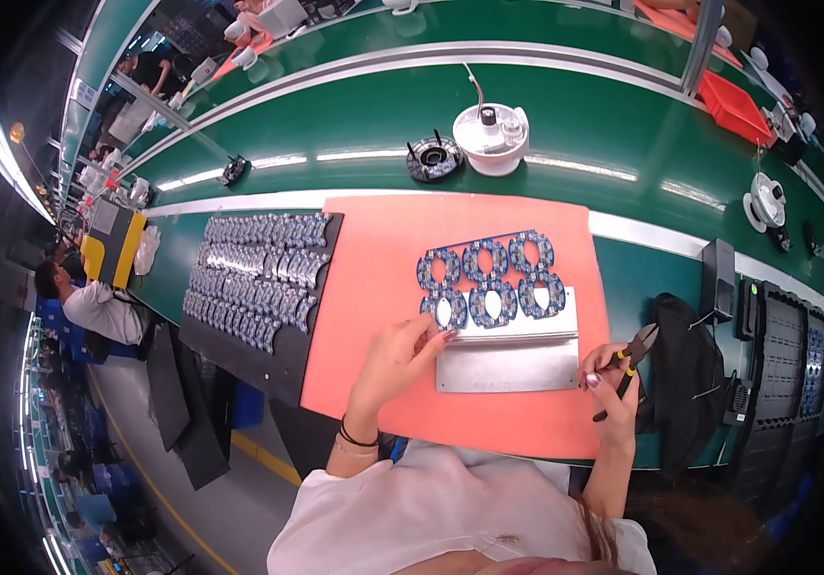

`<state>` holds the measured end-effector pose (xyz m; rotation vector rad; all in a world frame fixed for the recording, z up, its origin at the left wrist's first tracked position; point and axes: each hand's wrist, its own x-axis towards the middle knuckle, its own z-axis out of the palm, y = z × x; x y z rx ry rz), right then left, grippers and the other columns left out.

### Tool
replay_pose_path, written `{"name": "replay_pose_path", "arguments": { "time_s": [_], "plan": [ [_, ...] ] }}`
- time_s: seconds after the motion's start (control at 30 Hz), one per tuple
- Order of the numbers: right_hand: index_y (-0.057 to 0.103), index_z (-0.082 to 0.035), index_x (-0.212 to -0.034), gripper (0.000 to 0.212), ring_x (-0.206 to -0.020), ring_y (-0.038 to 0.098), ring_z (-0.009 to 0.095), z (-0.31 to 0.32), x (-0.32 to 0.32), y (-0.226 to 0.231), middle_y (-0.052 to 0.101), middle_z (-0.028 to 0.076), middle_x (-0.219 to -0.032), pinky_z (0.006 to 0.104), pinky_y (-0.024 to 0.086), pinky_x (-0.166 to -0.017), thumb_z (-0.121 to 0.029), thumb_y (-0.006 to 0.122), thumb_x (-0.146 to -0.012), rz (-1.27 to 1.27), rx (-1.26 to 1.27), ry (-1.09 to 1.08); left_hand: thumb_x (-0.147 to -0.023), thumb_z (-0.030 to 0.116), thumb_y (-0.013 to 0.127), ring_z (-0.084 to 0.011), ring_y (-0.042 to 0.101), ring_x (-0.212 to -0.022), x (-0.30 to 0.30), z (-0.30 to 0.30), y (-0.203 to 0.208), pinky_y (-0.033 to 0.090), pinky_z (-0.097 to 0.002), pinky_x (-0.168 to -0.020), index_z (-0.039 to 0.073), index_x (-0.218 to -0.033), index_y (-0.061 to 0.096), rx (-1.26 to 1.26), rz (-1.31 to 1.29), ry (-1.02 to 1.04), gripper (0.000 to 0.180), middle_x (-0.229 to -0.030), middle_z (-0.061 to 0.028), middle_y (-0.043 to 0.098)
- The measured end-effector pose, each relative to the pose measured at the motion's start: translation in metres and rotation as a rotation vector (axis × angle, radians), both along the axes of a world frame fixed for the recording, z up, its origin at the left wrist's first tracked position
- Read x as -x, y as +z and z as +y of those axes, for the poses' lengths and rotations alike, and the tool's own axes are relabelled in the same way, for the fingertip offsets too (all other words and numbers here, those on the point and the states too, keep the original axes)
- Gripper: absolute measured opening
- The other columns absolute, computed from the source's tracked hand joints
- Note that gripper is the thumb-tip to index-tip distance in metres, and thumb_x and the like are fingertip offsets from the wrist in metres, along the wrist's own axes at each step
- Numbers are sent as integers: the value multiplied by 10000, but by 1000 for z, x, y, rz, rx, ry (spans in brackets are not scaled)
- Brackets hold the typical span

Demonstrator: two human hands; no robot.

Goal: Breaking apart PCB board panels, trimming excess material with pliers, and assembling them into LED fixture components on an assembly line.

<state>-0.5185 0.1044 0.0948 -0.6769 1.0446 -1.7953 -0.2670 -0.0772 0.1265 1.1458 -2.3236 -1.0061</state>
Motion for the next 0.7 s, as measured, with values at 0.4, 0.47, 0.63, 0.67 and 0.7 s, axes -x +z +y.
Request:
{"name": "replay_pose_path", "arguments": {
  "time_s": [0.4,0.47,0.63,0.67,0.7],
  "plan": [
    [459,-44,-1023,260,-797,502,121,2,2,7,532,71,-870,262,403,-718,-37,633,-830,50,25,-49,-920,137,690,-101,589,-644,-5,2,-15,445,-251,-546,-2,-837,614,-316,391,62,179,-718,-37,625],
    [459,-42,-1021,259,-797,503,122,3,8,13,534,73,-871,261,405,-720,-40,636,-831,82,14,-57,-929,110,671,-101,595,-675,-19,8,-13,463,-243,-568,-3,-841,612,-376,478,78,155,-741,-33,617],
    [474,-32,-1016,210,-815,512,115,-3,48,46,530,53,-870,257,420,-747,-33,621,-866,378,-23,-52,-914,52,638,-138,615,-646,-121,38,-25,524,-271,-586,-8,-820,596,-458,692,208,118,-741,-55,595],
    [488,-38,-998,171,-799,508,106,-8,60,57,526,40,-860,255,423,-739,-24,604,-873,522,-58,-43,-889,63,656,-149,604,-589,-156,51,-32,514,-283,-536,-9,-785,585,-511,664,287,146,-721,-65,600],
    [499,-42,-981,136,-792,506,98,-15,73,66,525,32,-852,260,429,-730,-17,583,-878,619,-94,-30,-888,76,652,-159,599,-566,-188,67,-36,498,-288,-500,-10,-757,575,-528,607,367,174,-695,-75,593]
  ]
}}
